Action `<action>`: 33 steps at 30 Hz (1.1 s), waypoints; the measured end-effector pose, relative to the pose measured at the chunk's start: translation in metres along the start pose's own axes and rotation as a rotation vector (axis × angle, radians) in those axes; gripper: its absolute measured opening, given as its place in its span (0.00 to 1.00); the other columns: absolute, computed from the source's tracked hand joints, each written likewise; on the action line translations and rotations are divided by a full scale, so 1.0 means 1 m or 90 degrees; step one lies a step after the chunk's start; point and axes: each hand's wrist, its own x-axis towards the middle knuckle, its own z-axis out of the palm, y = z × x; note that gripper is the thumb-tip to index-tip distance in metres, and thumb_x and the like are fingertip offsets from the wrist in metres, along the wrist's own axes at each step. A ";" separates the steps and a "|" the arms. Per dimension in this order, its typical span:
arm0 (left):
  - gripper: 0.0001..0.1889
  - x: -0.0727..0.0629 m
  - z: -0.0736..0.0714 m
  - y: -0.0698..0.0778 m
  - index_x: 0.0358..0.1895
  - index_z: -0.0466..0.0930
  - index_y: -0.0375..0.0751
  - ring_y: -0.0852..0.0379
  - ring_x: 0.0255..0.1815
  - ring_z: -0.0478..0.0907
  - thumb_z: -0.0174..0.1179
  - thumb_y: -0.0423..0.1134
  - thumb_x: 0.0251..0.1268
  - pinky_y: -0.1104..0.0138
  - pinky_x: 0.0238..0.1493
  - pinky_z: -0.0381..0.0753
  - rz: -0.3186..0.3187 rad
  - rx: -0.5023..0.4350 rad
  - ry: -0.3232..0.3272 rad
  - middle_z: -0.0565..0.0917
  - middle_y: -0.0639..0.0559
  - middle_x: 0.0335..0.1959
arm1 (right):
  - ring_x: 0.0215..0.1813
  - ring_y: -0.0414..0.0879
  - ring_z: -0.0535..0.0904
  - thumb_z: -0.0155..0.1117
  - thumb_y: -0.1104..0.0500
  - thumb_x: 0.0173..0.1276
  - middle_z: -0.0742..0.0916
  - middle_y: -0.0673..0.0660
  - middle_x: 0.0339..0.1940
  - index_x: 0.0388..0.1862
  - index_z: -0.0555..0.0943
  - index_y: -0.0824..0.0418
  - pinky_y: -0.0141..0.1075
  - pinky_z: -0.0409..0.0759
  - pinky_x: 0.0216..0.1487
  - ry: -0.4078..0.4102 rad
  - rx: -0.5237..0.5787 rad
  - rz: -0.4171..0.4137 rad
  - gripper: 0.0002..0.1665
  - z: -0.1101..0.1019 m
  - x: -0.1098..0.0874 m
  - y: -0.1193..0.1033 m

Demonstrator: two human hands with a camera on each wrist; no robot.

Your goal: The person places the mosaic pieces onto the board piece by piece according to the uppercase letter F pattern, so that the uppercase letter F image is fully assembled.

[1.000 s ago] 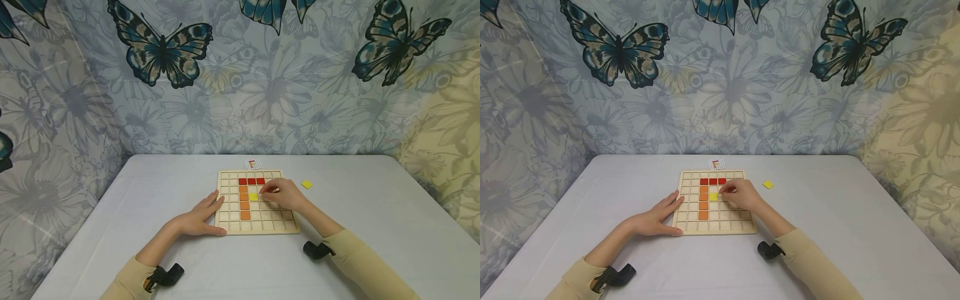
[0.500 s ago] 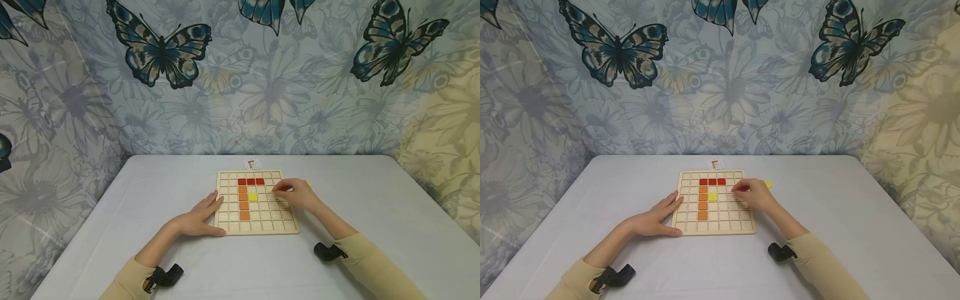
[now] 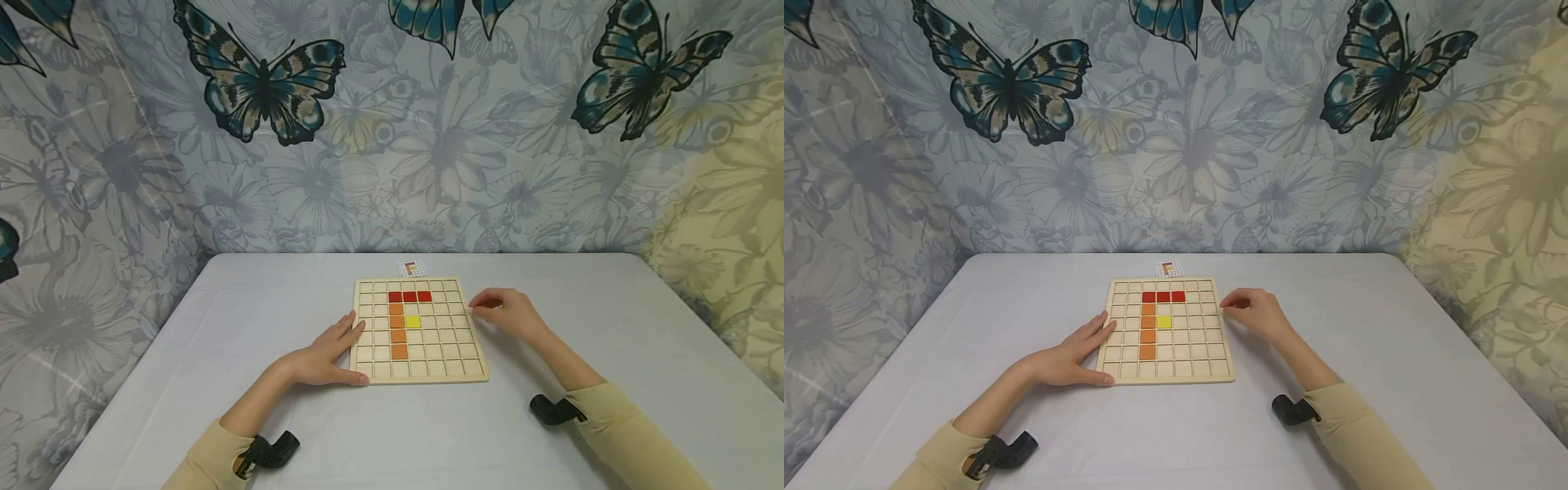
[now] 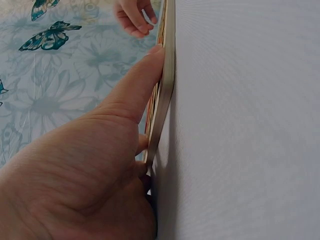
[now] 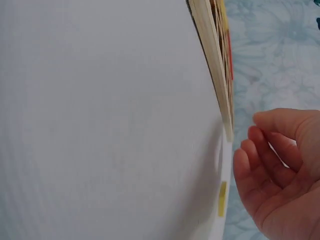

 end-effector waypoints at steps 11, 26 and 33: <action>0.54 0.000 0.001 -0.001 0.79 0.45 0.41 0.42 0.78 0.32 0.67 0.59 0.58 0.43 0.72 0.42 -0.002 -0.001 -0.001 0.35 0.42 0.79 | 0.46 0.55 0.78 0.66 0.59 0.66 0.85 0.61 0.44 0.43 0.85 0.62 0.41 0.75 0.39 0.037 -0.027 0.045 0.09 -0.015 0.003 0.018; 0.54 0.001 0.001 -0.001 0.79 0.45 0.41 0.42 0.78 0.32 0.67 0.59 0.58 0.44 0.72 0.42 -0.006 0.001 -0.001 0.35 0.42 0.79 | 0.46 0.57 0.77 0.68 0.61 0.64 0.83 0.66 0.46 0.48 0.81 0.69 0.39 0.76 0.36 0.022 -0.035 0.103 0.16 -0.021 0.008 0.029; 0.54 0.001 0.001 -0.001 0.79 0.44 0.40 0.42 0.78 0.32 0.67 0.59 0.58 0.44 0.73 0.41 -0.002 0.009 -0.002 0.35 0.41 0.79 | 0.42 0.54 0.74 0.67 0.62 0.64 0.82 0.64 0.42 0.48 0.80 0.70 0.38 0.73 0.36 0.022 -0.045 0.113 0.16 -0.019 0.008 0.032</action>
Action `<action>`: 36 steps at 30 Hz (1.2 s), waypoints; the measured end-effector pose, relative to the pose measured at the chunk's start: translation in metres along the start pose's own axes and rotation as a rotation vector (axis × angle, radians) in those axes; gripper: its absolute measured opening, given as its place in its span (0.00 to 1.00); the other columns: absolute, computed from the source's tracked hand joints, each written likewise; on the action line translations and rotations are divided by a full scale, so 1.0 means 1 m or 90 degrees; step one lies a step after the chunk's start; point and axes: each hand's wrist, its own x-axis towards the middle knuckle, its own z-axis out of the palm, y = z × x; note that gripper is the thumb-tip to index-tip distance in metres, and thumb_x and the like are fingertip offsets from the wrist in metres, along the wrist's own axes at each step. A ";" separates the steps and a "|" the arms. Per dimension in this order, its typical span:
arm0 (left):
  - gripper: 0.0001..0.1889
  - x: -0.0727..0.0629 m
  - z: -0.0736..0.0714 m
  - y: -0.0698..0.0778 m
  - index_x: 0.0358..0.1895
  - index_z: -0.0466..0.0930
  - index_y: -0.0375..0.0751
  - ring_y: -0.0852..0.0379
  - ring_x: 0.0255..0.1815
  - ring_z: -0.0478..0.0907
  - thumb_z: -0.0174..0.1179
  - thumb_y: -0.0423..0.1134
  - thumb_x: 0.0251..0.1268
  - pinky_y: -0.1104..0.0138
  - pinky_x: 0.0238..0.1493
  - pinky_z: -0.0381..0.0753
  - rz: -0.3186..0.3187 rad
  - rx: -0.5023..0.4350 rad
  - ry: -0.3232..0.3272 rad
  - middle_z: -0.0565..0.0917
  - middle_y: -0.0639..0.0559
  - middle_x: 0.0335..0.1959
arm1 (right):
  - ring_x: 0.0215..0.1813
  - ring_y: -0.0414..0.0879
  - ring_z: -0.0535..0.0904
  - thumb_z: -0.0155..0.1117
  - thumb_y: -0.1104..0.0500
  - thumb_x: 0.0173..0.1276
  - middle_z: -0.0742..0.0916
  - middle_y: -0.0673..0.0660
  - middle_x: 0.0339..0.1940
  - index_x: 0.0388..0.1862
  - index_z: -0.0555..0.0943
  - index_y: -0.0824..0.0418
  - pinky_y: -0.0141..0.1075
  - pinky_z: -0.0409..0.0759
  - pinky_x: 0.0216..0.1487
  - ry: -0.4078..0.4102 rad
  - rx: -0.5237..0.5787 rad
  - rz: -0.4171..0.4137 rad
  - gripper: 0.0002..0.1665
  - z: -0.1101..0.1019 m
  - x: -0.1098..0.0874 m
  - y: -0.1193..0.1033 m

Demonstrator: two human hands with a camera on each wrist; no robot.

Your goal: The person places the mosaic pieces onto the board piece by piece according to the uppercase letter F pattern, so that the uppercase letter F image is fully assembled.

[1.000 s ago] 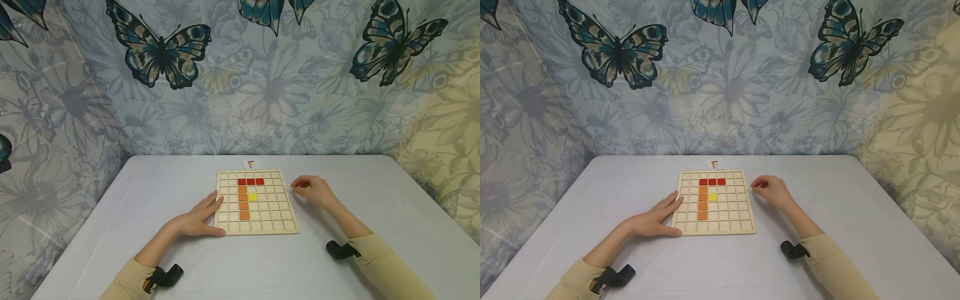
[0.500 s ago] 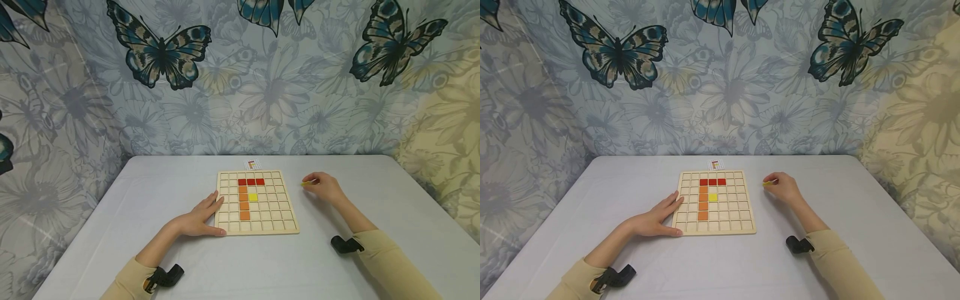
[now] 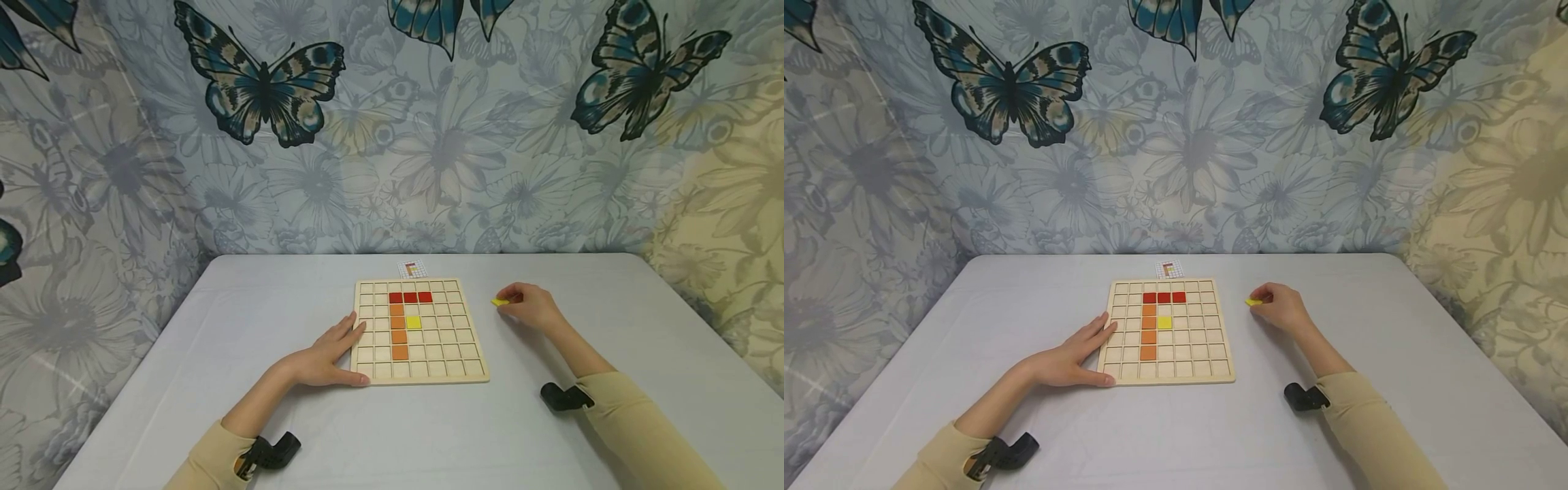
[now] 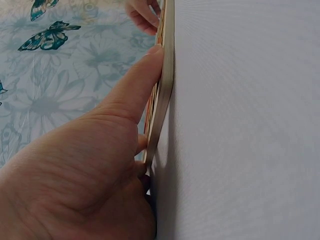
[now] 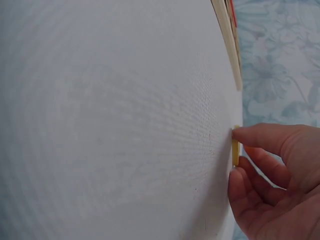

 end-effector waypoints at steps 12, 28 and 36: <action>0.54 0.000 0.000 0.001 0.79 0.44 0.40 0.42 0.78 0.32 0.67 0.59 0.58 0.44 0.73 0.42 -0.002 -0.003 -0.001 0.35 0.41 0.79 | 0.40 0.52 0.75 0.69 0.62 0.62 0.83 0.62 0.38 0.45 0.82 0.70 0.36 0.72 0.36 0.030 -0.007 -0.010 0.15 -0.001 0.000 0.001; 0.54 0.000 0.000 0.000 0.79 0.44 0.39 0.41 0.78 0.33 0.67 0.59 0.58 0.43 0.72 0.42 0.001 -0.010 0.003 0.35 0.41 0.79 | 0.44 0.53 0.80 0.71 0.58 0.62 0.85 0.63 0.42 0.49 0.81 0.69 0.37 0.76 0.39 0.015 0.048 -0.003 0.20 0.004 -0.001 -0.006; 0.54 -0.001 -0.002 0.000 0.78 0.44 0.38 0.41 0.78 0.32 0.67 0.58 0.59 0.44 0.73 0.40 0.010 -0.004 0.000 0.35 0.39 0.79 | 0.45 0.52 0.79 0.72 0.57 0.62 0.85 0.62 0.44 0.50 0.81 0.68 0.37 0.76 0.40 -0.005 0.075 -0.007 0.22 0.009 -0.004 -0.015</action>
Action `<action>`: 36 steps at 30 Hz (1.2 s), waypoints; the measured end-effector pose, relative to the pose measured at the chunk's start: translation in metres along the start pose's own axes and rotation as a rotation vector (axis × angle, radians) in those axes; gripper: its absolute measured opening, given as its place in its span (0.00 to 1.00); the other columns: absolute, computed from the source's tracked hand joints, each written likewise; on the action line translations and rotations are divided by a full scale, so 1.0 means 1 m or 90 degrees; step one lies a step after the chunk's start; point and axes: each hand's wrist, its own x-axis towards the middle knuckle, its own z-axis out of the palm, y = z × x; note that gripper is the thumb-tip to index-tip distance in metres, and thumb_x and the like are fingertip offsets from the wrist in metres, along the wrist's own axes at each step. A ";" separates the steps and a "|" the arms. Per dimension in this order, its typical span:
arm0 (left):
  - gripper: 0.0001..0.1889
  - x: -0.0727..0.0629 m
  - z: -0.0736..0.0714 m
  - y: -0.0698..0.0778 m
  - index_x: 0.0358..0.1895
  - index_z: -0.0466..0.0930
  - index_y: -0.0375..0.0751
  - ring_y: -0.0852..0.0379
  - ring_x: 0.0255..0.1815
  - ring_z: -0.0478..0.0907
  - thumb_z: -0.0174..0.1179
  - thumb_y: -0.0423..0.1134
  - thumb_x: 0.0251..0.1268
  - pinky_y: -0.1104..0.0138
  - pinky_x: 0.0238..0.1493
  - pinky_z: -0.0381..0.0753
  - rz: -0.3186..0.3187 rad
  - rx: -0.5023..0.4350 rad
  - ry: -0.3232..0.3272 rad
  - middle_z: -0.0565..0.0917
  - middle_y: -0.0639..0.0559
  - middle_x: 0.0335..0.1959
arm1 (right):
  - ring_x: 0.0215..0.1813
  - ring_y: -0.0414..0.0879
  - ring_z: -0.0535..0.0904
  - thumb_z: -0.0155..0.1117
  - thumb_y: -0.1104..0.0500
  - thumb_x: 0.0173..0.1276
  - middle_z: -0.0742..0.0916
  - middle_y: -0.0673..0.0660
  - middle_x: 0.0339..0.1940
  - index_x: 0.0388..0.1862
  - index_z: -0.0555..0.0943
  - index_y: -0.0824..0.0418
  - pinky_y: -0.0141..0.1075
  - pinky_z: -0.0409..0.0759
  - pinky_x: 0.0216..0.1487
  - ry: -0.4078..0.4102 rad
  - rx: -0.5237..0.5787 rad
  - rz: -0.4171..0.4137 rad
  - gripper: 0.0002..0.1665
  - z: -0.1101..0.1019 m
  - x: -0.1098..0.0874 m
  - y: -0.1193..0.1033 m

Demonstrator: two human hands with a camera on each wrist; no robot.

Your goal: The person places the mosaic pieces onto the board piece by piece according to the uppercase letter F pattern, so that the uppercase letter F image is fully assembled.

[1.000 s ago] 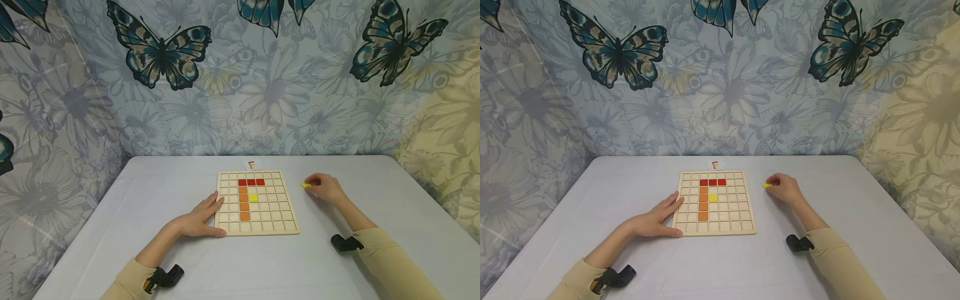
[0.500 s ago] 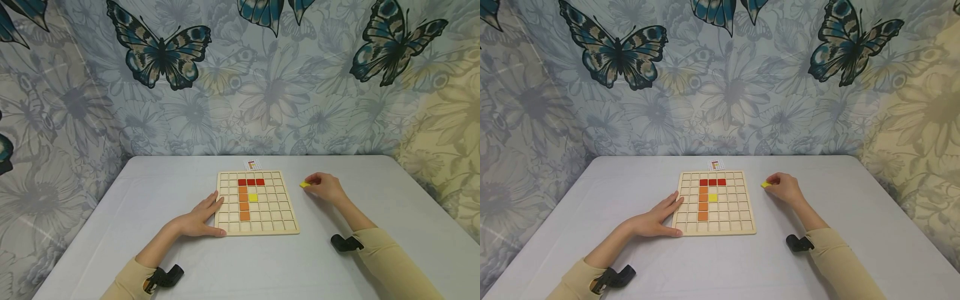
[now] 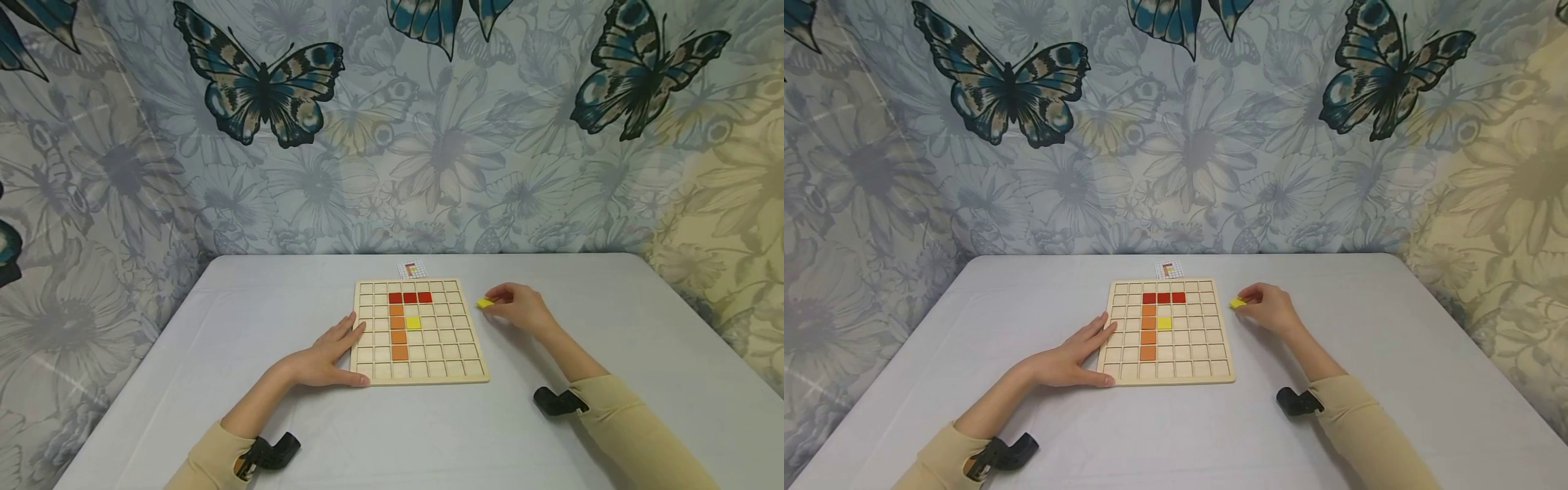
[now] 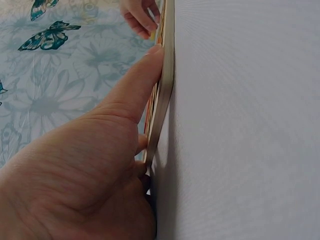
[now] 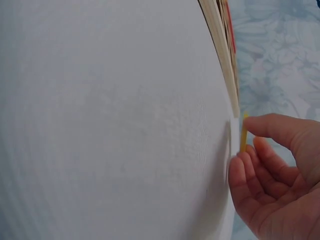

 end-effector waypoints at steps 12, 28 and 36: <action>0.54 0.001 0.001 -0.001 0.78 0.45 0.38 0.41 0.78 0.33 0.67 0.58 0.59 0.44 0.72 0.41 0.008 0.005 0.003 0.35 0.39 0.79 | 0.41 0.49 0.79 0.73 0.55 0.60 0.85 0.58 0.39 0.48 0.82 0.65 0.36 0.75 0.38 -0.021 0.003 -0.014 0.21 0.012 -0.003 -0.016; 0.53 0.001 0.001 -0.001 0.78 0.45 0.38 0.40 0.78 0.33 0.67 0.58 0.59 0.43 0.72 0.41 0.003 0.004 0.002 0.36 0.39 0.79 | 0.39 0.47 0.76 0.75 0.57 0.57 0.84 0.54 0.35 0.44 0.83 0.63 0.36 0.75 0.38 -0.071 0.025 -0.040 0.18 0.034 -0.006 -0.041; 0.53 0.001 0.001 -0.002 0.78 0.45 0.38 0.40 0.78 0.33 0.67 0.58 0.58 0.44 0.72 0.41 0.002 0.005 0.003 0.35 0.39 0.79 | 0.35 0.45 0.75 0.76 0.59 0.56 0.82 0.52 0.31 0.41 0.83 0.62 0.36 0.74 0.37 -0.089 0.019 -0.083 0.16 0.044 -0.007 -0.048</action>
